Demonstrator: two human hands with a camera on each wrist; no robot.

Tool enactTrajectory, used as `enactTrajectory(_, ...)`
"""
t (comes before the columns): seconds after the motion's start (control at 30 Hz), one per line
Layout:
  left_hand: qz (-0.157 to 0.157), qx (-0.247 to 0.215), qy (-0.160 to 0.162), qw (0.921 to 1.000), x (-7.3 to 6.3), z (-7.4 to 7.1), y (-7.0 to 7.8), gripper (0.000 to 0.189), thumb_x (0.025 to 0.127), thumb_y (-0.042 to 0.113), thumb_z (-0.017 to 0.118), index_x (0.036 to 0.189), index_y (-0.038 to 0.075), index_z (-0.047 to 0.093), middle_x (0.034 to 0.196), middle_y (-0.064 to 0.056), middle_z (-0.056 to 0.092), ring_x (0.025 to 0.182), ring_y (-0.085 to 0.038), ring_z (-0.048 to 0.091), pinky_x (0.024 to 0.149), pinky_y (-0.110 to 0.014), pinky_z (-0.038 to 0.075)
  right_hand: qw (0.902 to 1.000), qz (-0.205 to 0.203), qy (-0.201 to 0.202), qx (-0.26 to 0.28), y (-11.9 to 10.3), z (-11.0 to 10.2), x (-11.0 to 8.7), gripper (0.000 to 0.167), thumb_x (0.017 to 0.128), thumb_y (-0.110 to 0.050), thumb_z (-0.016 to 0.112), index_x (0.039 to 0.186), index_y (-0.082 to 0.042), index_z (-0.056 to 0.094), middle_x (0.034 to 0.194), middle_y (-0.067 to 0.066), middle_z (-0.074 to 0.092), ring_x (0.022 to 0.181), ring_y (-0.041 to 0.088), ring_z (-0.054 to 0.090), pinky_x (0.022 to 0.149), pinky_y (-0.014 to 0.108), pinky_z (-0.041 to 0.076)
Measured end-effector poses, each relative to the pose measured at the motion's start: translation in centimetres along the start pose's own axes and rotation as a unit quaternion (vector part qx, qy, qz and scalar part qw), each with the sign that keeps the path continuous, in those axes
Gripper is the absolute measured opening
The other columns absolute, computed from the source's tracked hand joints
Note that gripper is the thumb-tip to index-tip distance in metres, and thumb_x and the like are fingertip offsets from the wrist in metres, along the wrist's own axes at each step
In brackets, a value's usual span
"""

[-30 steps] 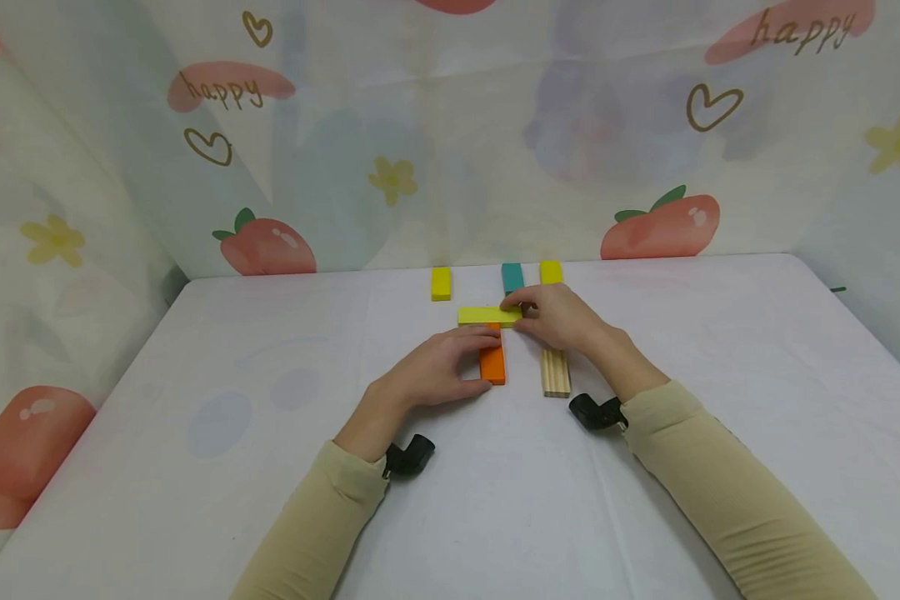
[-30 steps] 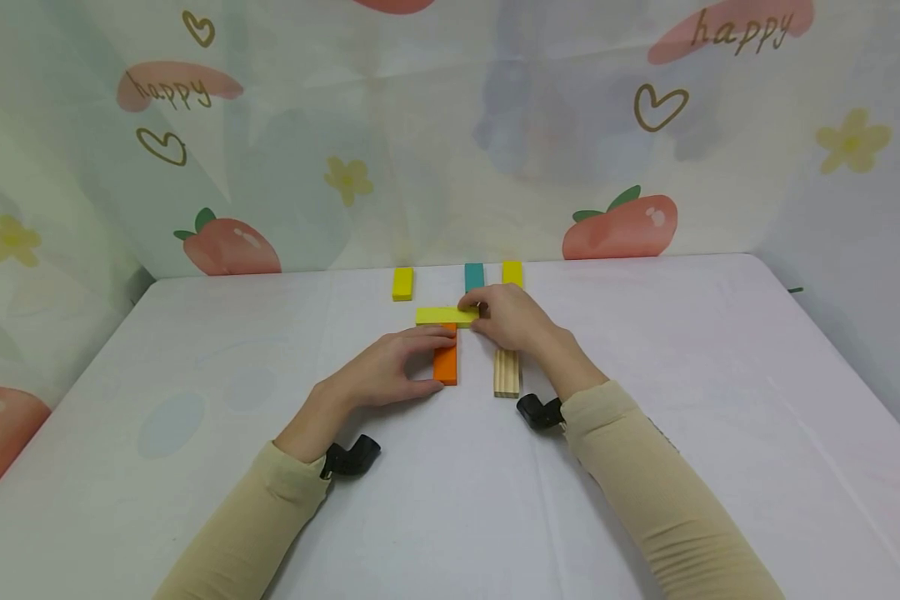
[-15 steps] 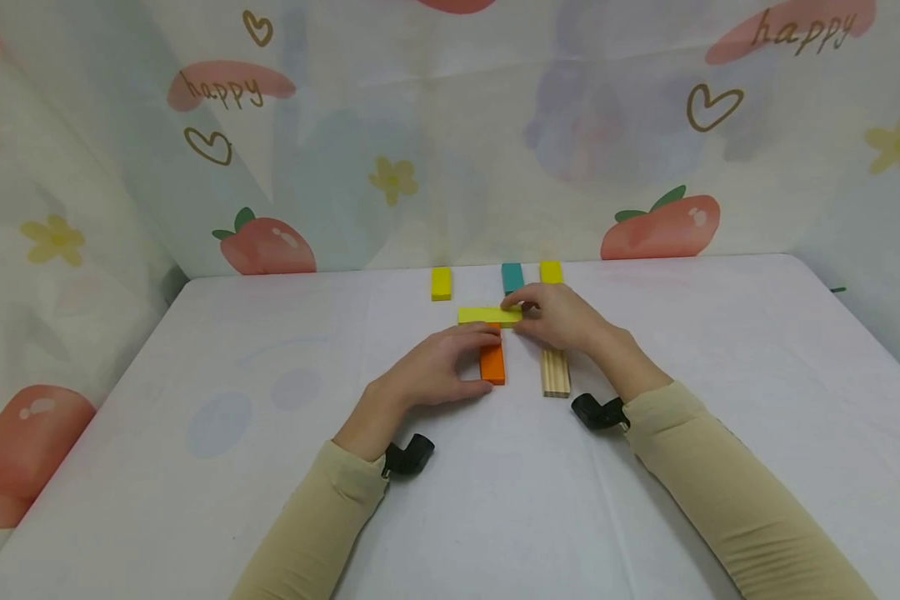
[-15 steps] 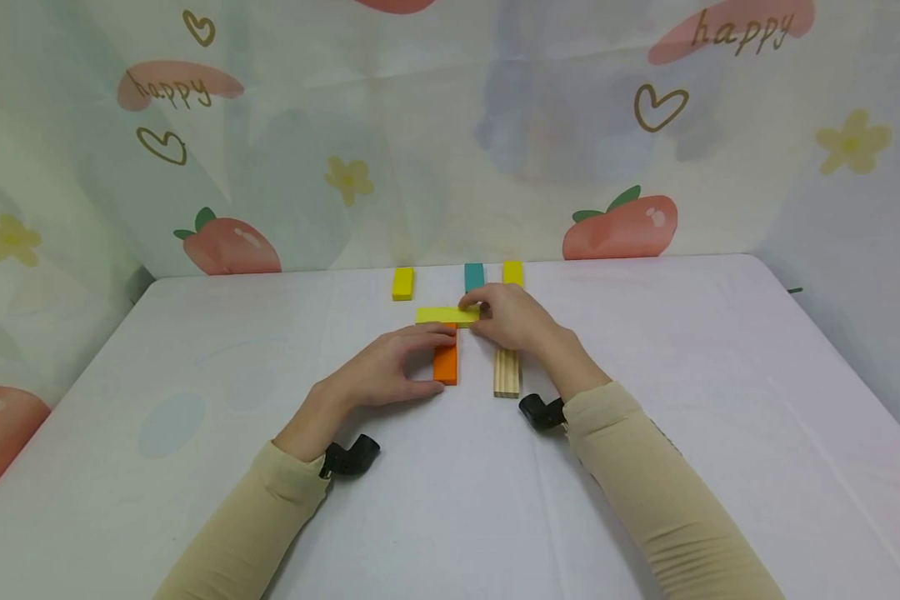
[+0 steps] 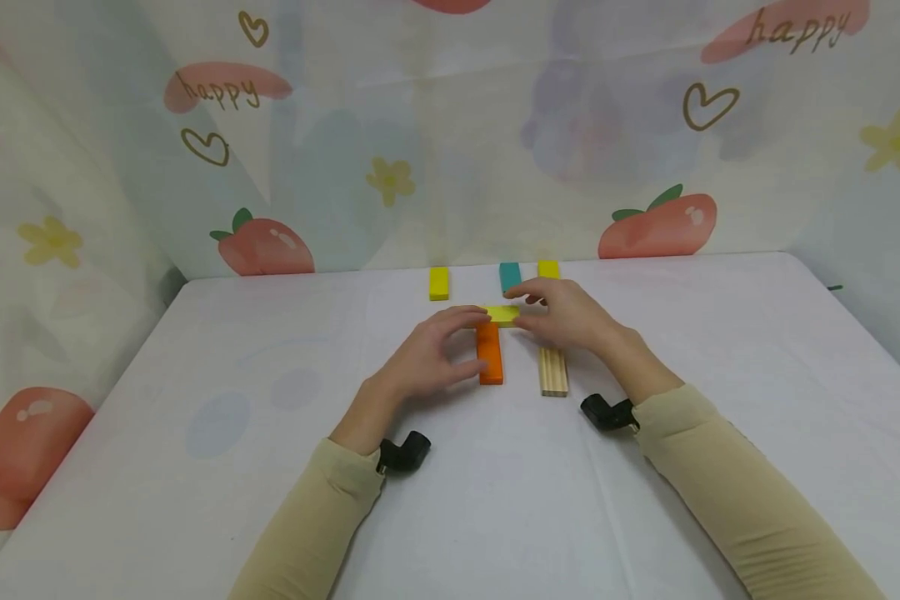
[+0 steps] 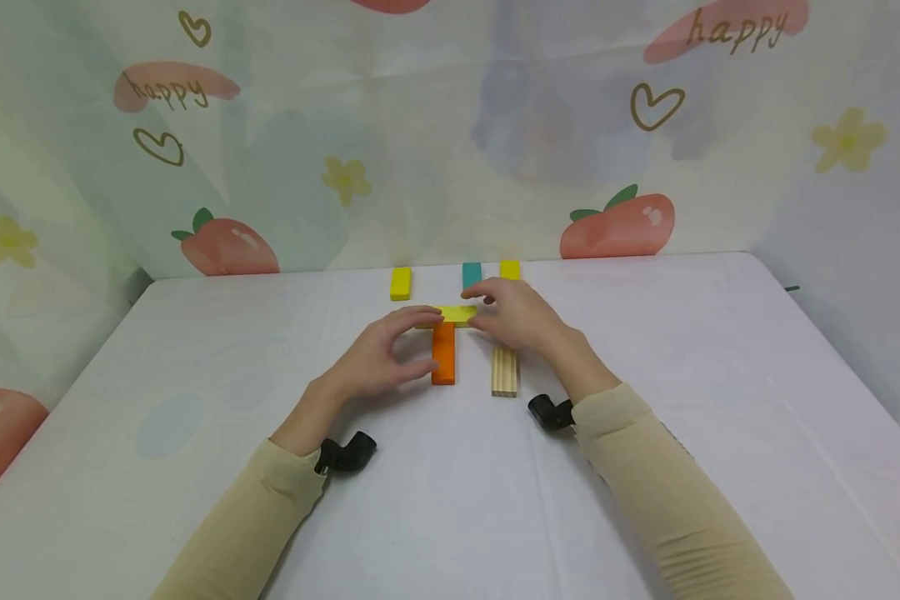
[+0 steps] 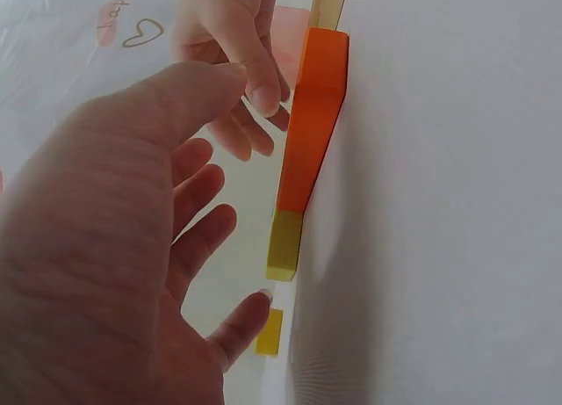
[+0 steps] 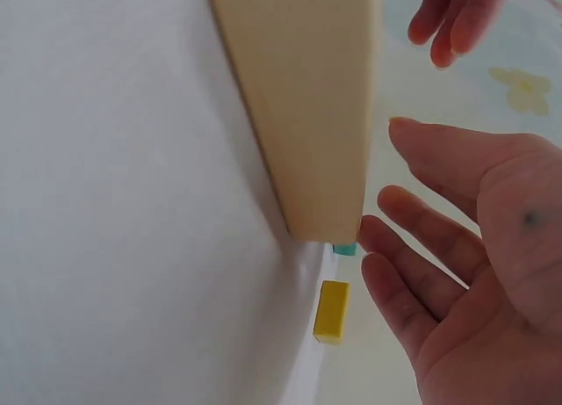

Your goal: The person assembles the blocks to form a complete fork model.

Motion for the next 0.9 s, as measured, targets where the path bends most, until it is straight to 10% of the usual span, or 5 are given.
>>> enactTrajectory(0.9,-0.039,-0.006,0.0,0.9992,2.2,-0.4,-1.6,0.05,0.095,0.022,0.074,0.142,0.016,0.06,0.149,0.001,0.055,0.141,-0.019,0.046,0.121,-0.043,0.034,0.9986,-0.048,0.006,-0.023,0.2,-1.0,-2.7,0.041,0.094,-0.018,0.073,0.133,-0.007,0.066,0.132,0.011,0.066,0.121,0.035,0.058,0.104,0.056,0.048)
Point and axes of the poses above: each hand's wrist, its own x-axis towards the middle knuckle, its own z-axis out of the palm, y = z × x, the point moved 6 cm from there along x, towards the middle knuckle
